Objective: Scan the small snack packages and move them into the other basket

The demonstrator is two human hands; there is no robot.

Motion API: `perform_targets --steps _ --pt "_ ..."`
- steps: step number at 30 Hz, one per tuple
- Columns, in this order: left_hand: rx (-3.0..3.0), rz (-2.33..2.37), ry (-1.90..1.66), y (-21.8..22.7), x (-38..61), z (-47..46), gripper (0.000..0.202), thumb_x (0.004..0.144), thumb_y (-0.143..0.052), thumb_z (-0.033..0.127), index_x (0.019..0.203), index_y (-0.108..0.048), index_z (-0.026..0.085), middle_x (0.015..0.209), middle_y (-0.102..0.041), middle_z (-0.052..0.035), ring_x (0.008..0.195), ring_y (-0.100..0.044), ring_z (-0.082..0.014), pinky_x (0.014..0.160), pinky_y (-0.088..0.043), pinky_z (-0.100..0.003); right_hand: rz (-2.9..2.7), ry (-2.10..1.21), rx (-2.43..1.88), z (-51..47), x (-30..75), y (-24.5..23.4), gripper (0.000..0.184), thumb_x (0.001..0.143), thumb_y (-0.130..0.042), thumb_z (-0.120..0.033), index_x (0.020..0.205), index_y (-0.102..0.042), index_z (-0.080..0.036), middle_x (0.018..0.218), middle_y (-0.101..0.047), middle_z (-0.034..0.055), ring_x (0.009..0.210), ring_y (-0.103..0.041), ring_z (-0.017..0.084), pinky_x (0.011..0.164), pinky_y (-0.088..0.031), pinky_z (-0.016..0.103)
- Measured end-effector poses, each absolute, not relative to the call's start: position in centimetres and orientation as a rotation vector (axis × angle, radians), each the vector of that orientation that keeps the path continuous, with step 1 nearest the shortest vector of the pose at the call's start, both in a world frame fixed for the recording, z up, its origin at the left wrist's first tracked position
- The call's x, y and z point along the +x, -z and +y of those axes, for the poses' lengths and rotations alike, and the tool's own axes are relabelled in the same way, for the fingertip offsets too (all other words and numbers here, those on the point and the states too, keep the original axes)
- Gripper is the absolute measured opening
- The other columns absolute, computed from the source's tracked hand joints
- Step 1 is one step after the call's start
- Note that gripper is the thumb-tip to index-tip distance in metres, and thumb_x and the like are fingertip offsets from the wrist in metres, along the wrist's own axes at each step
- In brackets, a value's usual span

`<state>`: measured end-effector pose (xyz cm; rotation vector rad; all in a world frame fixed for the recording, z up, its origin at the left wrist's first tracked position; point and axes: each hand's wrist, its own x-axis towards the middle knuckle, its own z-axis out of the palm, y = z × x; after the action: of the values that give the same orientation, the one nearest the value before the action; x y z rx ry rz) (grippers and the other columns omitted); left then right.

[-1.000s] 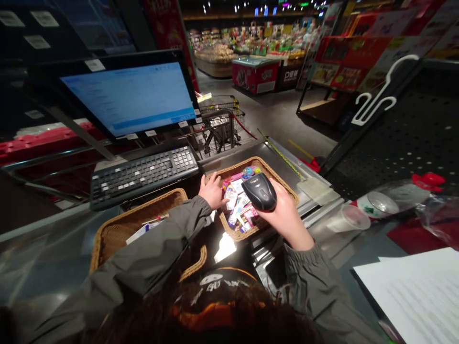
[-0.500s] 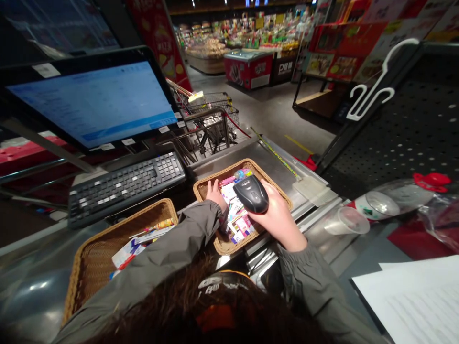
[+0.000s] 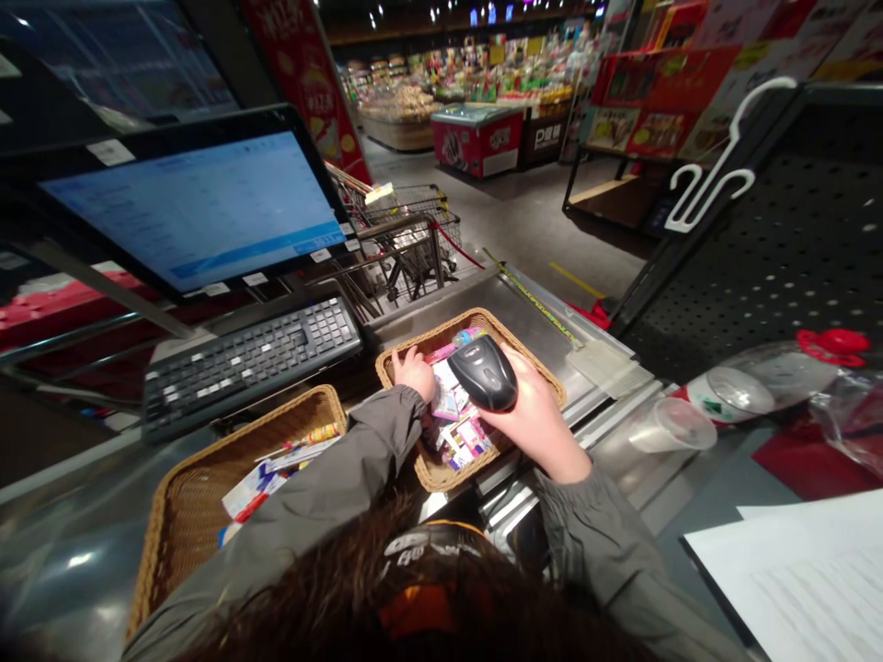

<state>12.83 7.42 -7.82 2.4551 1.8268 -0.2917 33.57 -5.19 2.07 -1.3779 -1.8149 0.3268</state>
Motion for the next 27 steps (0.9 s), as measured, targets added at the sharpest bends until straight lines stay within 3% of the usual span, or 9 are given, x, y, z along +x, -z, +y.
perform_targets --steps 3,7,10,13,16,18,21,23,27 --pt "2.442 1.804 0.259 8.1 12.4 7.4 0.037 0.086 -0.045 0.022 0.110 -0.074 0.022 0.134 -0.061 -0.0139 0.148 -0.026 -0.0334 0.118 -0.007 -0.068 -1.809 -0.321 -1.374 -5.3 33.4 -2.2 0.070 0.074 -0.075 -0.035 0.138 -0.054 -0.017 0.139 -0.060 0.0174 0.128 -0.058 0.035 0.109 -0.046 0.056" --pt "2.433 1.768 0.264 8.7 12.8 6.5 0.036 0.084 -0.050 0.026 0.112 -0.074 0.020 0.148 -0.049 -0.0160 0.151 -0.015 -0.0365 0.116 -0.007 -0.070 -1.814 -0.330 -1.360 -5.5 32.9 -2.3 0.069 0.074 -0.075 -0.037 0.137 -0.055 -0.015 0.139 -0.060 0.0190 0.129 -0.057 0.036 0.110 -0.045 0.056" --pt "2.438 1.706 0.270 8.3 13.4 5.5 0.036 0.085 -0.052 0.028 0.114 -0.072 0.022 0.153 -0.044 -0.0129 0.151 -0.017 -0.0365 0.116 -0.010 -0.070 -1.815 -0.328 -1.356 -5.7 32.6 -2.3 0.069 0.074 -0.075 -0.036 0.137 -0.055 -0.016 0.140 -0.059 0.0176 0.129 -0.056 0.035 0.111 -0.045 0.054" --pt "2.500 1.598 0.248 6.9 13.8 4.4 0.035 0.085 -0.055 0.026 0.114 -0.072 0.020 0.158 -0.036 -0.0124 0.152 -0.014 -0.0346 0.118 -0.002 -0.066 -1.822 -0.323 -1.347 -5.9 32.6 -2.4 0.067 0.073 -0.076 -0.035 0.135 -0.057 -0.018 0.139 -0.061 0.0157 0.129 -0.057 0.035 0.111 -0.044 0.054" --pt "2.579 1.501 0.198 5.5 13.8 3.6 0.036 0.082 -0.062 0.030 0.115 -0.072 0.020 0.162 -0.030 -0.0078 0.153 -0.008 -0.0303 0.122 0.010 -0.054 -1.811 -0.325 -1.359 -6.2 32.8 -2.4 0.065 0.074 -0.075 -0.036 0.134 -0.058 -0.018 0.138 -0.061 0.0150 0.127 -0.058 0.034 0.110 -0.046 0.053" --pt "2.581 1.490 0.187 5.2 13.7 3.4 0.037 0.082 -0.063 0.041 0.113 -0.073 0.023 0.159 -0.037 -0.0063 0.152 -0.012 -0.0302 0.123 0.009 -0.052 -1.801 -0.327 -1.368 -6.4 33.0 -2.5 0.063 0.076 -0.074 -0.036 0.134 -0.058 -0.019 0.138 -0.061 0.0144 0.126 -0.059 0.034 0.109 -0.047 0.053" --pt "2.485 1.594 0.218 6.1 13.8 3.3 0.043 0.091 -0.049 0.052 0.112 -0.073 0.024 0.149 -0.050 -0.0101 0.149 -0.021 -0.0343 0.121 -0.002 -0.062 -1.798 -0.326 -1.373 -6.7 33.2 -2.7 0.061 0.077 -0.072 -0.036 0.134 -0.058 -0.020 0.138 -0.061 0.0134 0.126 -0.059 0.034 0.108 -0.047 0.054" --pt "2.413 1.662 0.249 7.1 14.3 3.2 0.048 0.095 -0.039 0.051 0.115 -0.073 0.023 0.148 -0.051 -0.0123 0.149 -0.022 -0.0355 0.118 -0.008 -0.066 -1.797 -0.323 -1.372 -6.7 33.2 -2.7 0.062 0.076 -0.072 -0.035 0.134 -0.057 -0.021 0.138 -0.061 0.0134 0.126 -0.059 0.034 0.108 -0.047 0.054" --pt "2.334 1.719 0.284 8.9 16.1 3.1 0.049 0.092 -0.042 0.049 0.113 -0.074 0.018 0.149 -0.048 -0.0180 0.150 -0.018 -0.0381 0.117 -0.013 -0.068 -1.797 -0.330 -1.368 -6.6 33.2 -2.5 0.063 0.075 -0.073 -0.034 0.135 -0.057 -0.020 0.139 -0.060 0.0143 0.126 -0.059 0.035 0.109 -0.046 0.054"
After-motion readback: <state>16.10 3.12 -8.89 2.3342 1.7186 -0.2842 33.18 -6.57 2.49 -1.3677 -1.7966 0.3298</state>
